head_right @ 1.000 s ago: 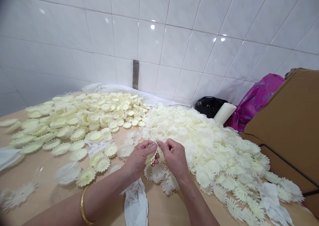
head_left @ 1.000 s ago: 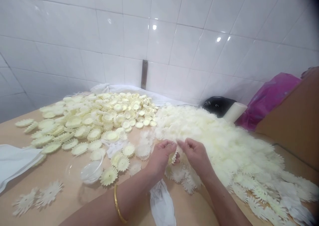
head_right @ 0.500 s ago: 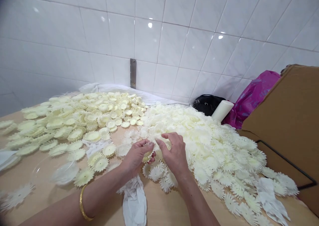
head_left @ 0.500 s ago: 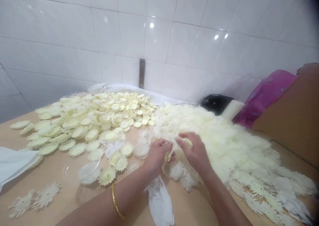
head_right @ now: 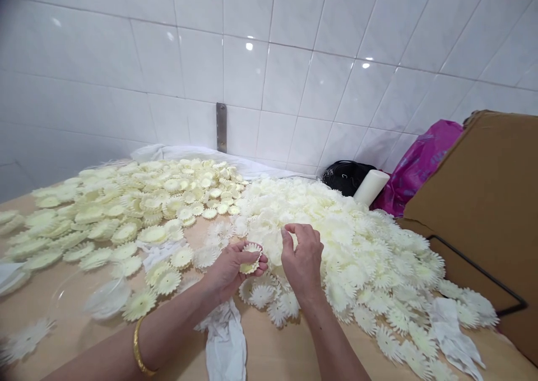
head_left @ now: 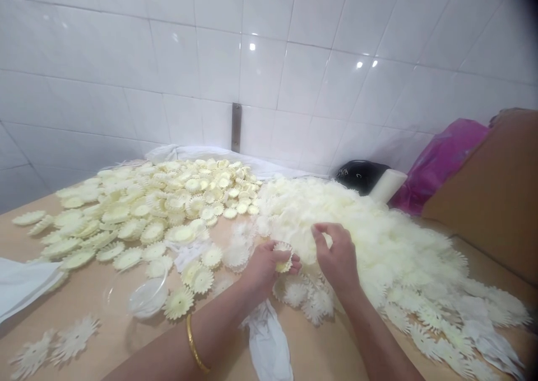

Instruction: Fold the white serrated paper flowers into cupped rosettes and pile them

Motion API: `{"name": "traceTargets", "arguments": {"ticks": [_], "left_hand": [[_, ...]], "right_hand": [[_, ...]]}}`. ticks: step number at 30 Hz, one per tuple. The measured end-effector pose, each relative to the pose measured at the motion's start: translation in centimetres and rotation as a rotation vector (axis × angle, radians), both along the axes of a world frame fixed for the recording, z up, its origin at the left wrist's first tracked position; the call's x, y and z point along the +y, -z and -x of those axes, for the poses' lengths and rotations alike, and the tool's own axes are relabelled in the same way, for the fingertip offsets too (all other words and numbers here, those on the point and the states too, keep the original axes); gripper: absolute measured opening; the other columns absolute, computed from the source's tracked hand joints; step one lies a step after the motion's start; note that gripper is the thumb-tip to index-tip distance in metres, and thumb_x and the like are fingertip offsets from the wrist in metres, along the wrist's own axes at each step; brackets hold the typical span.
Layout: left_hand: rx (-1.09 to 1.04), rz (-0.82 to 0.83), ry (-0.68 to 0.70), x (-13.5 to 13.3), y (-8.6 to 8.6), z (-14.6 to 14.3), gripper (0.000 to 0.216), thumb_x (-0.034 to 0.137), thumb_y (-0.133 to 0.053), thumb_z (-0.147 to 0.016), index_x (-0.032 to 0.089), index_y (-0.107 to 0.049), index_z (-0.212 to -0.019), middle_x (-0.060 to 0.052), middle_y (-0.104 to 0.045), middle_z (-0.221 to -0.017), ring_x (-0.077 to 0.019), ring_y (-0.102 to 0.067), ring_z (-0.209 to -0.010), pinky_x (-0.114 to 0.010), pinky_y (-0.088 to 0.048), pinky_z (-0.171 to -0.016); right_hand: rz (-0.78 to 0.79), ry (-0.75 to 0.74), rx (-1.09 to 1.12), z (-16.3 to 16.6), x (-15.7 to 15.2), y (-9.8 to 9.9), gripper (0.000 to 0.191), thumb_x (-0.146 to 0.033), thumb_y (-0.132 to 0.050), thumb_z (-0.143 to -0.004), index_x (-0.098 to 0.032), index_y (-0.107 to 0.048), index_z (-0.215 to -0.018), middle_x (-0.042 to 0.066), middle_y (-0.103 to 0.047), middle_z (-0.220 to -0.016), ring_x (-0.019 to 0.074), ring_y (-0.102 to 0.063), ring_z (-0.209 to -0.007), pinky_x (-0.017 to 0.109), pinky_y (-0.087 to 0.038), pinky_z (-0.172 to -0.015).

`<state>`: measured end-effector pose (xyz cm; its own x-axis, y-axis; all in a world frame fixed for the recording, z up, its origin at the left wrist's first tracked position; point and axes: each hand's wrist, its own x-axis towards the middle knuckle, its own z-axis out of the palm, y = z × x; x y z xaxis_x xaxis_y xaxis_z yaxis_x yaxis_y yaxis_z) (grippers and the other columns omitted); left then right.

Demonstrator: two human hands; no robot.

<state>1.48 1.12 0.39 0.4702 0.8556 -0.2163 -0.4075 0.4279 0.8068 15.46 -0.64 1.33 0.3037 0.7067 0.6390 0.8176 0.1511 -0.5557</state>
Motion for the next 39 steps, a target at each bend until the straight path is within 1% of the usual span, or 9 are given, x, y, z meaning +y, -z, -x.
{"name": "traceTargets", "arguments": {"ticks": [5,10,15,19,24,29,31,34,39], "left_hand": [[0.037,-0.030,0.000,0.0,0.4,-0.1,0.020,0.022,-0.068,-0.062,0.011,-0.054,-0.071,-0.005,-0.059,-0.059,-0.0118,-0.057,-0.051,-0.021,-0.043,-0.049],[0.139,-0.025,-0.007,-0.1,0.4,0.0,0.022,0.028,-0.066,-0.063,0.014,-0.051,-0.072,-0.001,-0.055,-0.048,-0.0096,-0.049,-0.038,-0.019,-0.033,-0.037],[0.182,-0.159,0.015,-0.2,0.8,-0.1,0.021,0.031,-0.063,-0.064,0.015,-0.049,-0.066,0.001,-0.053,-0.047,-0.0093,-0.047,-0.038,-0.020,-0.034,-0.038],[0.216,-0.223,-0.010,-0.4,1.0,-0.3,0.027,0.038,-0.062,-0.064,0.016,-0.047,-0.061,0.003,-0.048,-0.043,-0.0090,-0.044,-0.035,-0.020,-0.032,-0.036],[0.271,-0.240,-0.064,-0.6,1.1,-0.4,0.037,0.051,-0.060,-0.062,0.016,-0.049,-0.062,0.003,-0.045,-0.040,-0.0086,-0.041,-0.034,-0.020,-0.028,-0.034],[0.239,-0.219,-0.017,-0.9,0.6,-0.4,0.038,0.052,-0.060,-0.062,0.015,-0.050,-0.060,0.001,-0.048,-0.041,-0.0090,-0.042,-0.034,-0.020,-0.029,-0.035],[0.246,-0.234,0.024,-1.1,0.4,-0.3,0.042,0.056,-0.055,-0.065,0.015,-0.051,-0.058,0.000,-0.048,-0.042,-0.0085,-0.042,-0.033,-0.020,-0.030,-0.036],[0.289,-0.270,0.060,-1.2,0.3,-0.3,0.050,0.061,-0.047,-0.067,0.014,-0.049,-0.049,-0.001,-0.048,-0.042,-0.0080,-0.042,-0.033,-0.020,-0.030,-0.036],[0.335,-0.247,0.093,-1.4,0.4,-0.4,0.055,0.065,-0.041,-0.068,0.015,-0.048,-0.046,-0.001,-0.047,-0.041,-0.0083,-0.042,-0.032,-0.021,-0.031,-0.038]], "right_hand": [[0.024,-0.103,0.100,0.5,-0.3,-0.3,0.020,-0.032,-0.044,-0.080,-0.018,-0.055,-0.071,0.005,-0.060,-0.078,0.0195,-0.051,-0.078,0.032,-0.038,-0.072],[0.086,-0.228,0.126,1.1,-0.6,-0.6,0.022,-0.036,-0.046,-0.080,-0.018,-0.057,-0.073,0.005,-0.061,-0.079,0.0196,-0.052,-0.080,0.032,-0.039,-0.073],[0.201,-0.372,0.063,1.6,-0.9,-0.8,0.020,-0.037,-0.052,-0.076,-0.021,-0.062,-0.080,0.006,-0.062,-0.085,0.0218,-0.052,-0.087,0.035,-0.038,-0.078],[0.252,-0.429,0.079,1.7,-1.0,-0.9,0.019,-0.035,-0.050,-0.076,-0.020,-0.060,-0.070,0.004,-0.061,-0.075,0.0205,-0.052,-0.081,0.033,-0.039,-0.074],[0.307,-0.495,0.227,1.7,-1.1,-1.3,0.021,-0.036,-0.051,-0.075,-0.018,-0.055,-0.065,0.002,-0.060,-0.068,0.0176,-0.054,-0.070,0.029,-0.040,-0.068],[0.457,-0.722,0.519,2.0,-1.6,-1.7,0.020,-0.039,-0.049,-0.076,-0.020,-0.053,-0.071,-0.003,-0.057,-0.053,0.0142,-0.054,-0.047,0.029,-0.042,-0.058],[0.465,-0.701,0.538,2.0,-1.7,-1.7,0.023,-0.042,-0.049,-0.076,-0.020,-0.054,-0.072,-0.003,-0.057,-0.053,0.0143,-0.054,-0.047,0.029,-0.042,-0.056],[0.366,-0.607,0.467,1.7,-1.4,-1.5,0.026,-0.044,-0.054,-0.072,-0.018,-0.057,-0.070,0.000,-0.060,-0.061,0.0152,-0.056,-0.060,0.028,-0.042,-0.062],[0.321,-0.627,0.433,1.4,-1.3,-1.4,0.024,-0.042,-0.056,-0.072,-0.018,-0.059,-0.067,-0.001,-0.060,-0.061,0.0149,-0.055,-0.061,0.028,-0.042,-0.063]]}}
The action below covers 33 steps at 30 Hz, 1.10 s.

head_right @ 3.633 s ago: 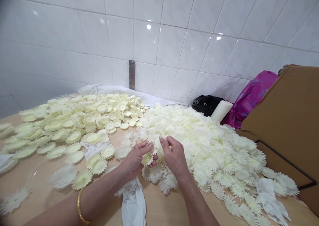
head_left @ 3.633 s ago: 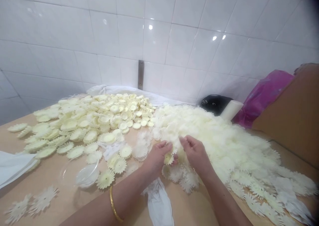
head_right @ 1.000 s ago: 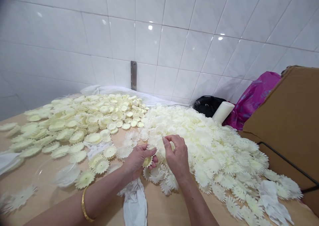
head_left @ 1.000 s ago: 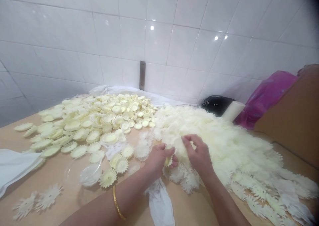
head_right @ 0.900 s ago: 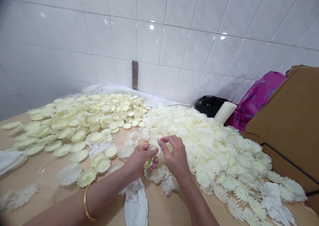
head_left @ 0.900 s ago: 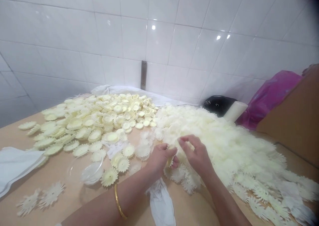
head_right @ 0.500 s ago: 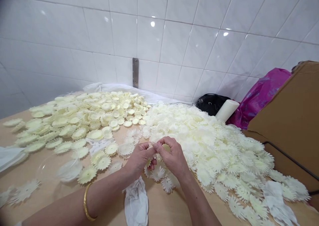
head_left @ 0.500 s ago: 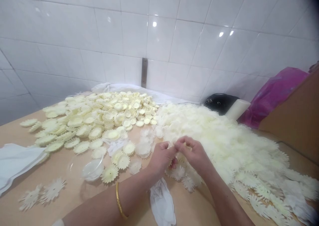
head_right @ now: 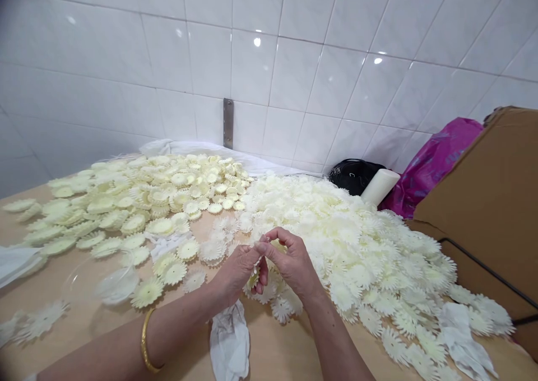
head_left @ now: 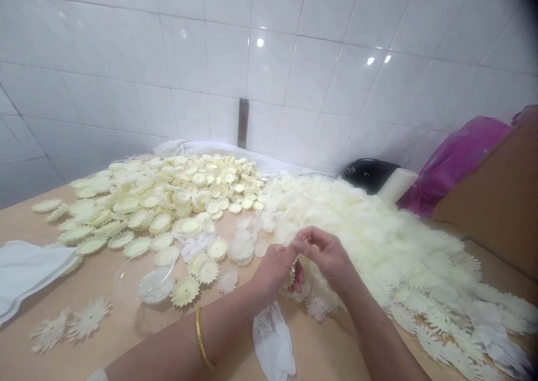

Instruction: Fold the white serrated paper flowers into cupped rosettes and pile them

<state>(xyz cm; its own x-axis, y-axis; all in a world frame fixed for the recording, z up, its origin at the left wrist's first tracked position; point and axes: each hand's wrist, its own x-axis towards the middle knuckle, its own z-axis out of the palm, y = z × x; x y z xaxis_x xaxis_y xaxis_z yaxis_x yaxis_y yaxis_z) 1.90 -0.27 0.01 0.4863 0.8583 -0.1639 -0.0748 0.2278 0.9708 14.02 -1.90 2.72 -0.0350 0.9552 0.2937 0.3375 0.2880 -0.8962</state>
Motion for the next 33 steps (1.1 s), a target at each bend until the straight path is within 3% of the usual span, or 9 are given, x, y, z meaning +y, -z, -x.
{"name": "traceTargets", "arguments": {"ticks": [5,9,14,17,20,24,27,29,33], "left_hand": [[-0.057,0.000,0.053,0.0,0.2,0.1,0.055,0.066,-0.037,-0.069,0.015,-0.053,-0.058,0.000,-0.048,-0.044,-0.0084,-0.043,-0.035,-0.021,-0.033,-0.039],[-0.076,0.011,0.059,0.1,0.3,0.3,0.056,0.068,-0.036,-0.068,0.017,-0.056,-0.077,0.002,-0.048,-0.045,-0.0089,-0.043,-0.036,-0.021,-0.033,-0.040],[-0.116,0.090,0.047,0.0,0.0,0.0,0.059,0.072,-0.033,-0.066,0.016,-0.053,-0.068,0.002,-0.047,-0.043,-0.0086,-0.041,-0.035,-0.022,-0.032,-0.039],[-0.090,0.123,0.046,0.0,-0.2,0.0,0.060,0.073,-0.034,-0.064,0.015,-0.049,-0.056,0.001,-0.047,-0.043,-0.0083,-0.041,-0.035,-0.022,-0.031,-0.040],[-0.086,0.150,0.044,0.2,-0.4,0.2,0.061,0.073,-0.038,-0.062,0.014,-0.047,-0.050,0.000,-0.047,-0.043,-0.0078,-0.042,-0.036,-0.022,-0.031,-0.041],[-0.104,0.192,-0.009,0.3,-0.8,0.2,0.059,0.072,-0.042,-0.060,0.014,-0.048,-0.052,0.001,-0.046,-0.042,-0.0077,-0.041,-0.037,-0.022,-0.029,-0.041],[-0.111,0.199,-0.075,0.4,-0.8,0.2,0.058,0.071,-0.043,-0.061,0.014,-0.051,-0.059,0.000,-0.048,-0.046,-0.0083,-0.043,-0.039,-0.022,-0.030,-0.042],[-0.140,0.200,-0.094,0.6,-0.4,0.2,0.057,0.070,-0.044,-0.061,0.014,-0.052,-0.067,0.000,-0.051,-0.051,-0.0089,-0.045,-0.041,-0.022,-0.031,-0.042],[-0.216,0.191,-0.086,0.9,0.4,0.1,0.051,0.065,-0.049,-0.063,0.016,-0.051,-0.075,0.000,-0.052,-0.055,-0.0100,-0.048,-0.045,-0.021,-0.033,-0.043]], "right_hand": [[0.000,-0.095,0.011,-0.2,-0.3,-0.7,0.018,-0.037,-0.061,-0.069,-0.020,-0.058,-0.073,-0.001,-0.061,-0.065,0.0165,-0.059,-0.063,0.029,-0.044,-0.063],[0.111,-0.241,0.090,0.0,-0.6,-1.0,0.015,-0.033,-0.058,-0.074,-0.022,-0.054,-0.082,-0.005,-0.056,-0.050,0.0159,-0.058,-0.046,0.030,-0.046,-0.055],[0.182,-0.309,0.171,0.2,-0.8,-1.0,0.013,-0.034,-0.052,-0.078,-0.022,-0.052,-0.083,-0.006,-0.053,-0.044,0.0169,-0.054,-0.037,0.030,-0.044,-0.044],[0.108,-0.225,0.113,0.3,-0.6,-0.9,0.016,-0.036,-0.049,-0.079,-0.021,-0.054,-0.077,-0.004,-0.055,-0.050,0.0146,-0.054,-0.043,0.029,-0.044,-0.052],[-0.028,-0.040,0.009,0.2,-0.2,-0.6,0.024,-0.037,-0.047,-0.080,-0.019,-0.053,-0.066,-0.002,-0.053,-0.057,0.0132,-0.052,-0.055,0.027,-0.041,-0.060],[-0.133,0.351,-0.181,-1.2,0.8,0.5,0.026,-0.037,-0.044,-0.080,-0.018,-0.051,-0.064,0.000,-0.050,-0.060,0.0153,-0.049,-0.062,0.028,-0.039,-0.060],[-0.259,0.664,-0.395,-2.2,1.4,1.1,0.022,-0.035,-0.049,-0.076,-0.016,-0.057,-0.082,0.009,-0.057,-0.085,0.0243,-0.050,-0.084,0.037,-0.038,-0.073],[-0.322,0.675,-0.458,-2.1,1.3,1.0,0.026,-0.035,-0.050,-0.076,-0.016,-0.058,-0.090,0.012,-0.056,-0.096,0.0265,-0.048,-0.093,0.041,-0.036,-0.080],[-0.247,0.324,-0.405,-0.2,0.4,0.5,0.024,-0.039,-0.050,-0.077,-0.019,-0.060,-0.086,0.008,-0.060,-0.090,0.0223,-0.052,-0.089,0.036,-0.040,-0.078]]}}
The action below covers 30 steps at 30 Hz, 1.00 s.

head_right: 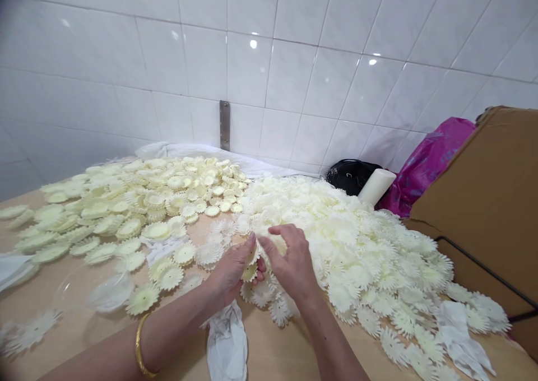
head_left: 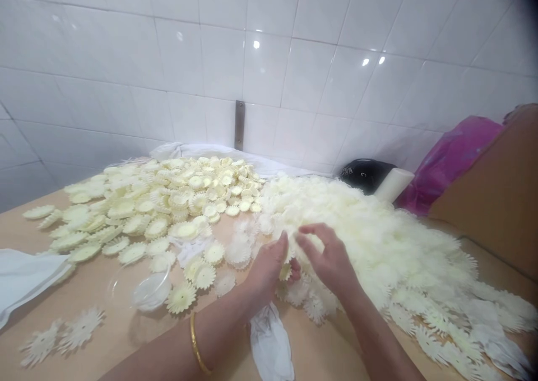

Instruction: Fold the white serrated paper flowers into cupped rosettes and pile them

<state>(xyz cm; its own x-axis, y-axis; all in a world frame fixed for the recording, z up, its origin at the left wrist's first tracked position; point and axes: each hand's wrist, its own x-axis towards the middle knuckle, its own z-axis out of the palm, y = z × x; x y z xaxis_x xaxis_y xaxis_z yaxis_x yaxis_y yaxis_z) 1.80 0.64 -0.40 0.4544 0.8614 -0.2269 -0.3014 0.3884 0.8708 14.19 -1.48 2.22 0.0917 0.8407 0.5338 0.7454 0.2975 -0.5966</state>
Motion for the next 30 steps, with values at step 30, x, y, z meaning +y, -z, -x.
{"name": "traceTargets", "arguments": {"ticks": [30], "left_hand": [[-0.027,-0.076,0.017,-0.3,-1.2,0.2,0.021,0.029,-0.059,-0.068,0.016,-0.044,-0.062,0.002,-0.050,-0.053,-0.0076,-0.045,-0.044,-0.021,-0.031,-0.045]], "right_hand": [[0.138,-0.087,0.384,0.5,0.0,-0.3,0.042,-0.045,-0.049,-0.076,-0.018,-0.031,-0.049,-0.006,-0.025,-0.049,0.0075,-0.026,-0.048,0.021,-0.024,-0.046]]}}
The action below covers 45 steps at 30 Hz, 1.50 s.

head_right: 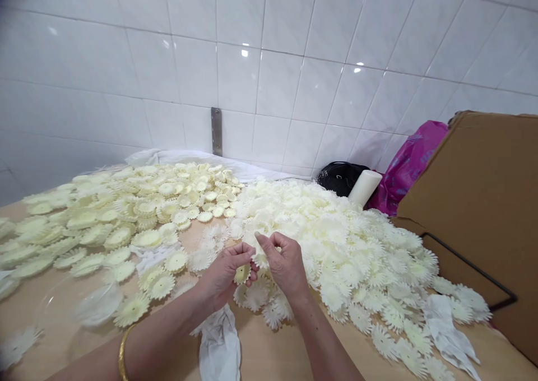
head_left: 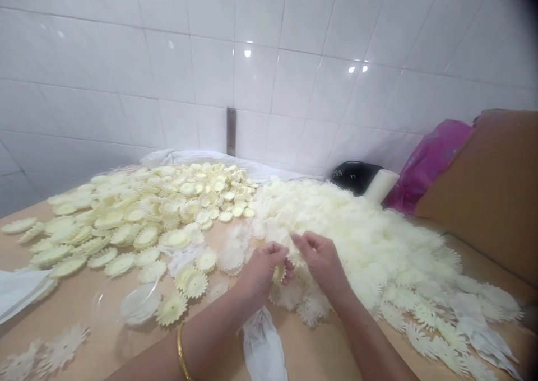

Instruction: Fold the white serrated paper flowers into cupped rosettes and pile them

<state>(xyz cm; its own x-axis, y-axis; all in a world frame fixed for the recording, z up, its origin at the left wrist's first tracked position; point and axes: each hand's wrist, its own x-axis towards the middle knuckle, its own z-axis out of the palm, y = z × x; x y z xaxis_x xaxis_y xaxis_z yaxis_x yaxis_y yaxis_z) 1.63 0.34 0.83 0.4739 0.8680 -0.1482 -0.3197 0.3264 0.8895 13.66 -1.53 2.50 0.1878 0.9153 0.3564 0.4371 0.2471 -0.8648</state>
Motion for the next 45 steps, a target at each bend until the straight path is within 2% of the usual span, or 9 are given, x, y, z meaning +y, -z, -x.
{"name": "traceTargets", "arguments": {"ticks": [5,9,13,18,24,29,35,41,45], "left_hand": [[0.021,-0.058,-0.066,0.0,0.1,0.2,0.025,0.040,-0.054,-0.073,0.017,-0.045,-0.068,0.003,-0.050,-0.054,-0.0077,-0.046,-0.046,-0.021,-0.034,-0.047],[-0.013,-0.085,0.062,-0.2,0.2,0.3,0.032,0.048,-0.052,-0.072,0.016,-0.048,-0.071,0.001,-0.052,-0.060,-0.0080,-0.046,-0.047,-0.021,-0.032,-0.045],[-0.014,-0.133,0.147,-0.3,0.3,0.2,0.032,0.044,-0.059,-0.068,0.016,-0.046,-0.063,0.001,-0.050,-0.056,-0.0071,-0.045,-0.046,-0.021,-0.032,-0.046],[0.023,-0.048,-0.078,0.2,0.1,0.3,0.031,0.043,-0.059,-0.067,0.017,-0.042,-0.062,0.003,-0.049,-0.054,-0.0066,-0.044,-0.043,-0.020,-0.031,-0.043],[0.135,-0.127,-0.181,0.6,-0.1,0.4,0.031,0.044,-0.058,-0.067,0.017,-0.043,-0.064,0.003,-0.049,-0.052,-0.0074,-0.044,-0.041,-0.021,-0.032,-0.042],[0.191,-0.205,-0.139,0.4,0.5,0.3,0.031,0.043,-0.058,-0.068,0.017,-0.051,-0.082,0.003,-0.050,-0.053,-0.0092,-0.045,-0.043,-0.021,-0.034,-0.043],[0.149,-0.261,-0.031,-0.1,0.5,0.3,0.034,0.050,-0.052,-0.071,0.016,-0.053,-0.071,0.000,-0.052,-0.057,-0.0087,-0.046,-0.045,-0.022,-0.037,-0.046],[0.067,-0.191,0.141,-0.3,0.0,0.3,0.027,0.041,-0.059,-0.069,0.016,-0.050,-0.067,0.002,-0.049,-0.052,-0.0080,-0.044,-0.044,-0.021,-0.033,-0.044],[0.056,-0.209,0.056,0.1,0.4,0.3,0.021,0.034,-0.056,-0.071,0.016,-0.046,-0.064,0.002,-0.050,-0.053,-0.0081,-0.045,-0.044,-0.022,-0.035,-0.045]], "right_hand": [[0.017,-0.013,0.022,-0.2,0.2,0.1,0.041,-0.044,-0.050,-0.076,-0.018,-0.030,-0.051,-0.006,-0.025,-0.050,0.0072,-0.025,-0.048,0.021,-0.024,-0.046],[0.012,0.021,0.013,-0.3,0.1,0.1,0.043,-0.044,-0.052,-0.074,-0.019,-0.028,-0.048,-0.006,-0.023,-0.049,0.0071,-0.025,-0.047,0.021,-0.024,-0.045],[0.072,-0.054,0.065,-0.2,0.0,-0.1,0.042,-0.044,-0.054,-0.072,-0.018,-0.034,-0.047,-0.006,-0.028,-0.045,0.0073,-0.028,-0.045,0.021,-0.025,-0.044],[0.085,-0.188,0.197,-0.4,-0.2,-0.5,0.034,-0.041,-0.058,-0.071,-0.018,-0.040,-0.053,-0.005,-0.033,-0.052,0.0082,-0.032,-0.051,0.021,-0.029,-0.050],[0.059,-0.134,0.223,-1.2,-0.1,-0.8,0.031,-0.042,-0.057,-0.070,-0.018,-0.044,-0.058,-0.005,-0.037,-0.055,0.0091,-0.032,-0.053,0.021,-0.029,-0.051],[0.004,-0.034,0.104,-1.3,0.3,-0.1,0.040,-0.046,-0.051,-0.075,-0.018,-0.033,-0.053,-0.006,-0.026,-0.052,0.0076,-0.025,-0.049,0.021,-0.025,-0.046],[0.003,0.039,0.055,-1.4,0.4,0.1,0.046,-0.050,-0.048,-0.076,-0.019,-0.025,-0.049,-0.006,-0.023,-0.048,0.0073,-0.025,-0.046,0.021,-0.024,-0.044],[0.043,-0.082,0.046,-0.3,-0.2,-0.4,0.042,-0.048,-0.053,-0.072,-0.018,-0.037,-0.046,-0.006,-0.034,-0.044,0.0083,-0.034,-0.044,0.022,-0.030,-0.046],[0.081,-0.214,0.065,-0.5,-0.3,-0.5,0.030,-0.041,-0.054,-0.074,-0.018,-0.048,-0.055,-0.004,-0.049,-0.049,0.0114,-0.047,-0.052,0.024,-0.038,-0.056]]}}
